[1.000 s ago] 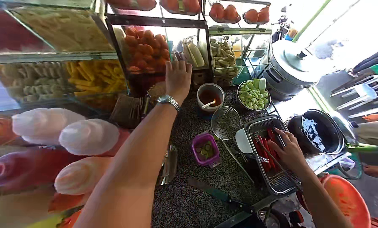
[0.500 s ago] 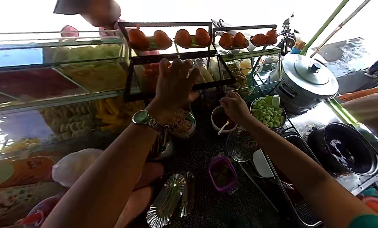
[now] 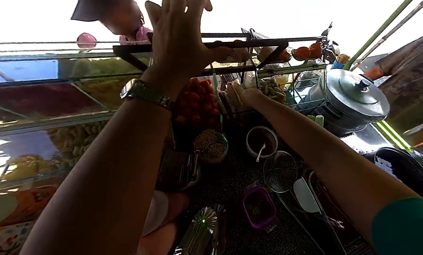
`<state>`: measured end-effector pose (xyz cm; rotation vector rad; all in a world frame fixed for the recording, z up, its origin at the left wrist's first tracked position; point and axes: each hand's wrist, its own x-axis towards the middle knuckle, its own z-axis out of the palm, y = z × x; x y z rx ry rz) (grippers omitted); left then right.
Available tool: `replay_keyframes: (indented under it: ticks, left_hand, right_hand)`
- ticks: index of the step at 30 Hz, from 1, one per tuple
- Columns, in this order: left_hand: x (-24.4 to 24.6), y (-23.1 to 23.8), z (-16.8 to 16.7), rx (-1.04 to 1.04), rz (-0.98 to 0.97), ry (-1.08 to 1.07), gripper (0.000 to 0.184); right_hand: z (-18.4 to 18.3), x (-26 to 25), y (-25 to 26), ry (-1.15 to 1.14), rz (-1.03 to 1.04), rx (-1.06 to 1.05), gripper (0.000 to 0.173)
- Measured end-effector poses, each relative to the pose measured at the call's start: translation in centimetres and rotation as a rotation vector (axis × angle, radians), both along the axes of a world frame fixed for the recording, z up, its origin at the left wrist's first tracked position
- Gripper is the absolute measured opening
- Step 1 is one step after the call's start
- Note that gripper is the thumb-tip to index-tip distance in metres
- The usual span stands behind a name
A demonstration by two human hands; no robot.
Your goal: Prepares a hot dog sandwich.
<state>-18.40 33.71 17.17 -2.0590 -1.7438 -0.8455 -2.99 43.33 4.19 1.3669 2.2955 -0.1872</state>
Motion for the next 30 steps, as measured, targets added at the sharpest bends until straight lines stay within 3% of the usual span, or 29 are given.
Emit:
replay_keyframes:
  ticks: [4,7,10,12,14,17,20,23,25,27,30]
  left_hand:
    - [-0.2,0.7,0.4,-0.016,-0.005,-0.009,0.08]
    - [-0.2,0.9,0.7,-0.019,-0.013,-0.031,0.08]
    - [-0.4,1.1,0.8,-0.025,-0.015,-0.055,0.079]
    - [-0.4,1.1,0.8,-0.044,-0.014,-0.066,0.08]
    - [-0.5,1.1,0.8,-0.039,-0.023,-0.053,0.079]
    - [-0.3,0.8,0.9,-0.028,-0.018,-0.034,0.081]
    - [-0.2,0.7,1.2,-0.046,-0.008,-0.031,0.085]
    - [-0.6,1.3,1.4,-0.06,-0.01,-0.034,0.09]
    - [-0.9,1.7,1.8,-0.062,-0.023,-0.048,0.088]
    - [-0.1,0.7,2.3,-0.119,-0.01,-0.088,0.077]
    - [1.5,-0.9,2.5,-0.219,0.003,-0.041,0.072]
  right_hand:
    - [-0.6,0.0,0.1,0.038,0.058,0.017,0.031]
    - [-1.0,0.4,0.4,0.191,0.081,0.017,0.049]
    - [-1.4,0.5,0.4,0.33,0.002,-0.105,0.043]
    - [-2.4,0.6,0.6,0.578,-0.181,-0.225,0.061]
    - [-3.7,0.4,0.8,0.834,-0.343,-0.289,0.09]
    - [-5.1,-0.8,1.4,0.848,-0.43,-0.226,0.11]
    - [-4.9,-2.0,1.6,0.698,-0.455,-0.108,0.1]
    - [-3.8,-1.2,1.6,0.89,-0.537,-0.113,0.091]
    - [-3.1,0.1,2.1,1.191,-0.652,-0.263,0.094]
    - [-1.5,2.7,0.6,1.364,-0.712,-0.462,0.083]
    - [1.3,10.1,-4.4,1.469,-0.511,-0.69,0.079]
